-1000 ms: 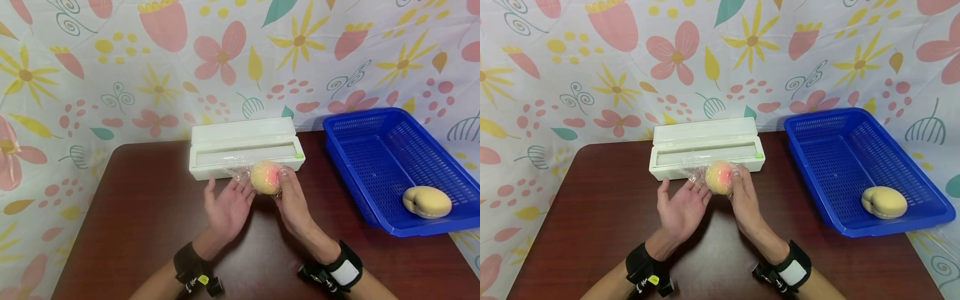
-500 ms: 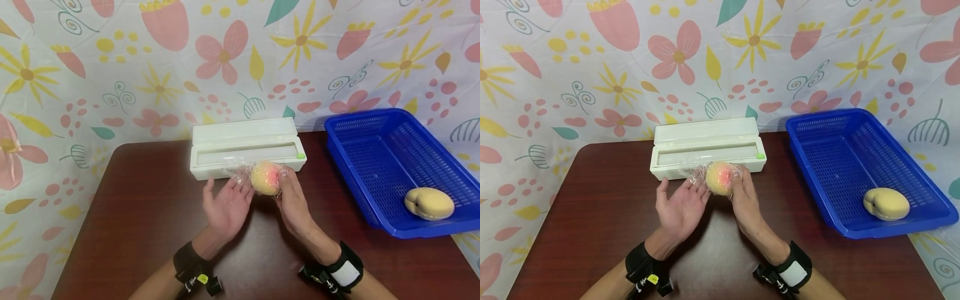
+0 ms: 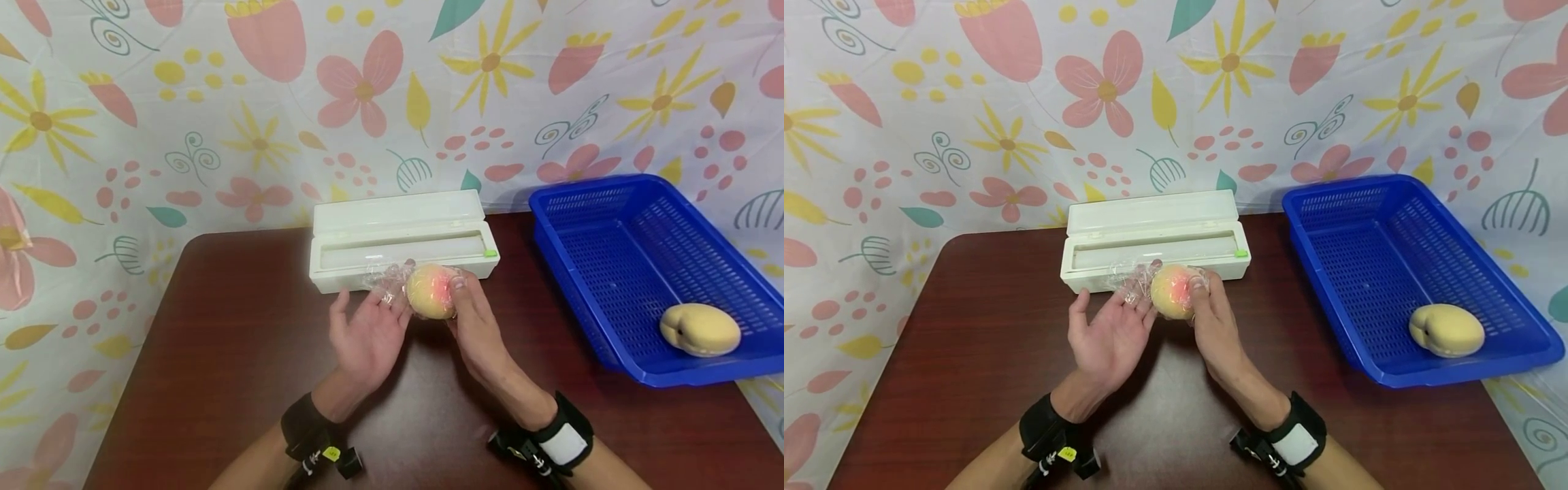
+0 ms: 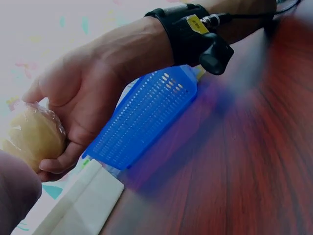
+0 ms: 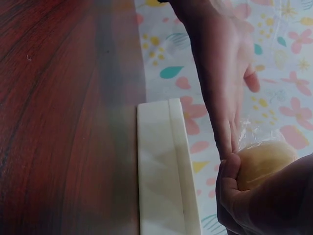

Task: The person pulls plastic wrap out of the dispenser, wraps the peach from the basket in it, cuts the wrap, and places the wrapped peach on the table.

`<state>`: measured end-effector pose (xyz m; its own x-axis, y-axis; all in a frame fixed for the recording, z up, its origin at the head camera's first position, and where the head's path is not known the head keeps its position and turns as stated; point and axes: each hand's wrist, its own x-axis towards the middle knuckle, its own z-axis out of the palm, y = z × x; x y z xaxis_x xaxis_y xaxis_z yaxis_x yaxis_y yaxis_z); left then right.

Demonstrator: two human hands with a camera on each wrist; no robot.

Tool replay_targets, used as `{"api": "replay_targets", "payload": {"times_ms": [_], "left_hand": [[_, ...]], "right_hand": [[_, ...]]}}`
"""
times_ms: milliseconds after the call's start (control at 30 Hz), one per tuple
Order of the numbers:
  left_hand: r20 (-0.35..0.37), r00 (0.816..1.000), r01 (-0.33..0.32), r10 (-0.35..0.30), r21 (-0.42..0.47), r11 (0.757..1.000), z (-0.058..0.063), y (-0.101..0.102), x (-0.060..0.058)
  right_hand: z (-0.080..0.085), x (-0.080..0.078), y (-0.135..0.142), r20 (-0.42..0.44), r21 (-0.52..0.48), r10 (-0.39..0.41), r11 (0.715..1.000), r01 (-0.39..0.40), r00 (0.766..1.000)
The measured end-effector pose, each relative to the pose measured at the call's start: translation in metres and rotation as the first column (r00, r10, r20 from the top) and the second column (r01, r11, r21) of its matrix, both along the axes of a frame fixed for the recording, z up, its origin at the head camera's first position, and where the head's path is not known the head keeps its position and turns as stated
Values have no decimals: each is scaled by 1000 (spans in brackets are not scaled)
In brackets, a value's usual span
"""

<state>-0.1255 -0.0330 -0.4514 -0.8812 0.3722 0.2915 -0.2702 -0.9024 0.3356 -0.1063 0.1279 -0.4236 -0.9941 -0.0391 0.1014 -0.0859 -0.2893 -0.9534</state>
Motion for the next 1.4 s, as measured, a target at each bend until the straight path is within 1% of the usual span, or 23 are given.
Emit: {"api": "replay_targets", "payload": {"times_ms": [100, 167, 233, 333, 467, 667, 800, 933, 967, 1033, 1233, 1267, 1333, 1400], "left_hand": [[-46, 999, -15, 12, -48, 999, 0, 0, 0], [-85, 996, -39, 32, -87, 995, 1, 1, 1], [-136, 989, -76, 57, -136, 988, 1, 1, 1], [-213, 973, -135, 88, -219, 966, 1, 2, 3], [-283, 953, -197, 109, -305, 932, 2, 3, 4], [-346, 929, -264, 128, -381, 886, 4, 3, 7], [-354, 924, -295, 146, -415, 861, 4, 3, 10], [-367, 917, -323, 153, -464, 825, 6, 4, 11], [-379, 912, -335, 154, -475, 814, 7, 4, 12], [-416, 895, -368, 161, -484, 794, 8, 5, 12], [-555, 815, -479, 167, -482, 733, 10, 5, 15], [-580, 798, -498, 163, -483, 720, 9, 5, 15], [-615, 773, -527, 153, -490, 694, 9, 4, 15], [-662, 736, -571, 141, -496, 655, 8, 3, 15]], "right_hand": [[0, 0, 0, -3, 16, -5, 1000, 5, 1000], [-1, 0, 0, 1, 24, -12, 1000, 12, 1000], [-1, -1, 0, 0, 32, -15, 999, 15, 1000], [-2, -1, 0, 1, 68, -28, 997, 28, 1000], [-3, -1, -1, 9, 118, -53, 992, 51, 999], [-5, 0, -2, -6, 199, -73, 977, 73, 997], [-6, 1, -3, -11, 233, -85, 969, 85, 996], [-7, 1, -3, -24, 246, -84, 965, 87, 996], [-8, 1, -3, -29, 251, -83, 964, 87, 996], [-9, 0, -3, -35, 280, -87, 955, 93, 996], [-9, 1, -3, -27, 362, -106, 926, 108, 994], [-10, 1, -3, -26, 362, -104, 926, 106, 994], [-10, 1, -3, -26, 358, -102, 928, 105, 994], [-10, 1, -3, -27, 358, -102, 928, 105, 994]]}}
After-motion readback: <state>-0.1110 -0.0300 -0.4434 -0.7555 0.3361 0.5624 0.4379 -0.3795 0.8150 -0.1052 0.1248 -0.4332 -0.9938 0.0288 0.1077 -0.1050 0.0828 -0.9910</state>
